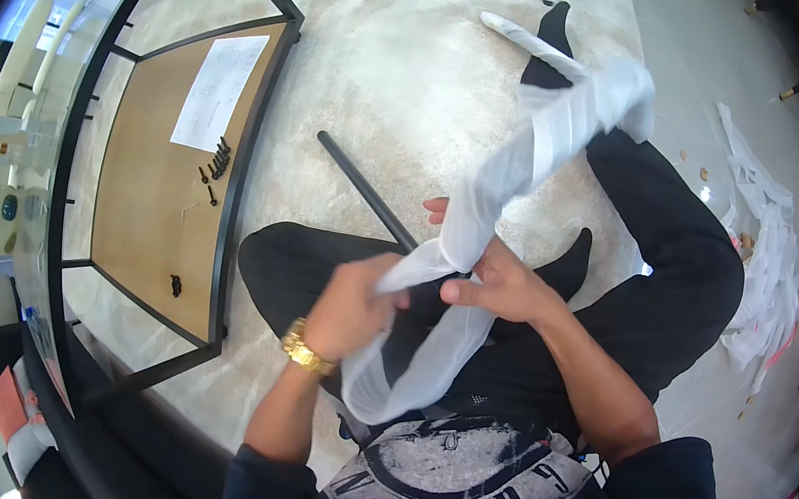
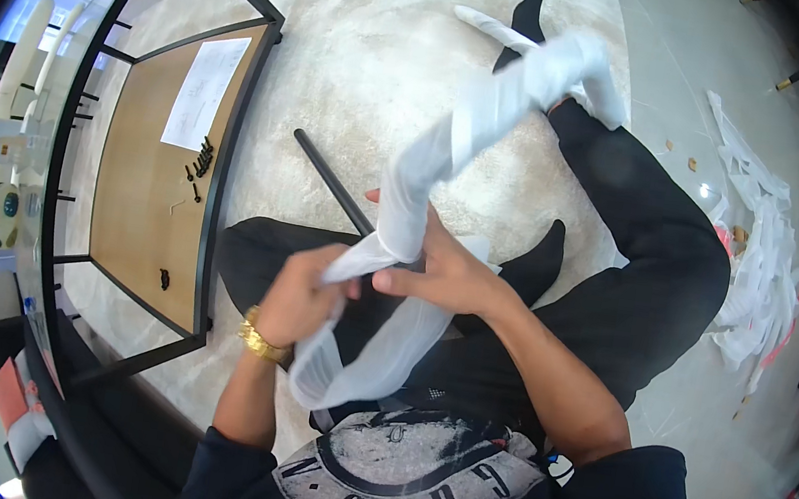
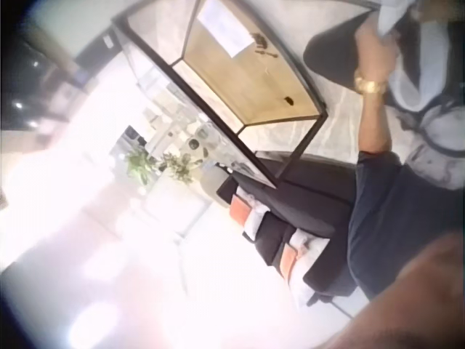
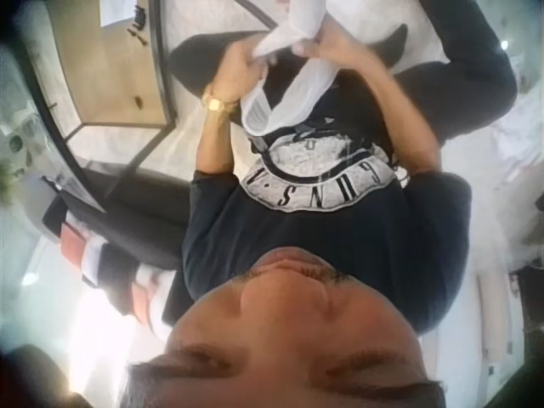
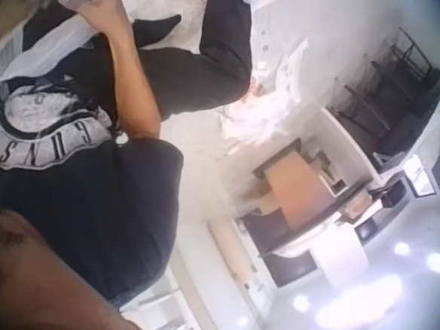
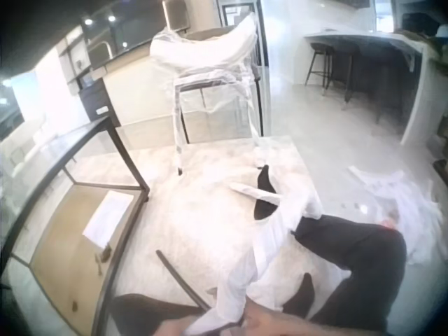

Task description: The person unwraps the protective covering from the metal legs of a chair and then fits the leg assembly onto the bottom of a chair seat.

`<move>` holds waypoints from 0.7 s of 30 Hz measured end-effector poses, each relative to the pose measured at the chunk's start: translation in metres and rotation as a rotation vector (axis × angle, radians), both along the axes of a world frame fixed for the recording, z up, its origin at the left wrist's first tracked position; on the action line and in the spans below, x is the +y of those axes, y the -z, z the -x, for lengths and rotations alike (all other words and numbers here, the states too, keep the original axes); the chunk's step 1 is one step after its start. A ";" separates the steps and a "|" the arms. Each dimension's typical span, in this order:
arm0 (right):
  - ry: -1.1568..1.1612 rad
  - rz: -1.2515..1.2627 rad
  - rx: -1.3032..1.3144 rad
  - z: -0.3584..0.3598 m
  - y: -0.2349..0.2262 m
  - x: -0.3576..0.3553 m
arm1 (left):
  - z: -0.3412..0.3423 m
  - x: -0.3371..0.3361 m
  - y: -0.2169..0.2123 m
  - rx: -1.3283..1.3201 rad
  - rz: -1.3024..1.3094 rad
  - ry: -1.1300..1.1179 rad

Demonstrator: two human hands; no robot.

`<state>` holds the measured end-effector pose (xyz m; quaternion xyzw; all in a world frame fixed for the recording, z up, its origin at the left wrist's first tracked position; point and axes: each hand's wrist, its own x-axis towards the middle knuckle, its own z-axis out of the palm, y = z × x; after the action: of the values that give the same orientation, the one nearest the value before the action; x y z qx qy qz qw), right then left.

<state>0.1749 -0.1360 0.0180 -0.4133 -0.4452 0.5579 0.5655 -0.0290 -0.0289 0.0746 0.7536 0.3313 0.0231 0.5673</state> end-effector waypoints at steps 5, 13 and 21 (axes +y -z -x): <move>-0.032 0.140 0.068 0.017 0.003 -0.001 | 0.014 0.075 -0.005 0.041 0.104 -0.109; 0.184 0.153 0.944 0.034 0.017 -0.011 | -0.114 0.082 0.058 -0.020 -0.731 -0.028; 0.459 0.428 1.074 -0.003 0.009 -0.014 | -0.162 0.040 0.066 0.217 -0.813 0.159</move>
<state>0.1777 -0.1505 0.0090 -0.2643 0.1235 0.6290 0.7206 0.1331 0.0113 0.0090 0.9371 0.2940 0.0284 0.1859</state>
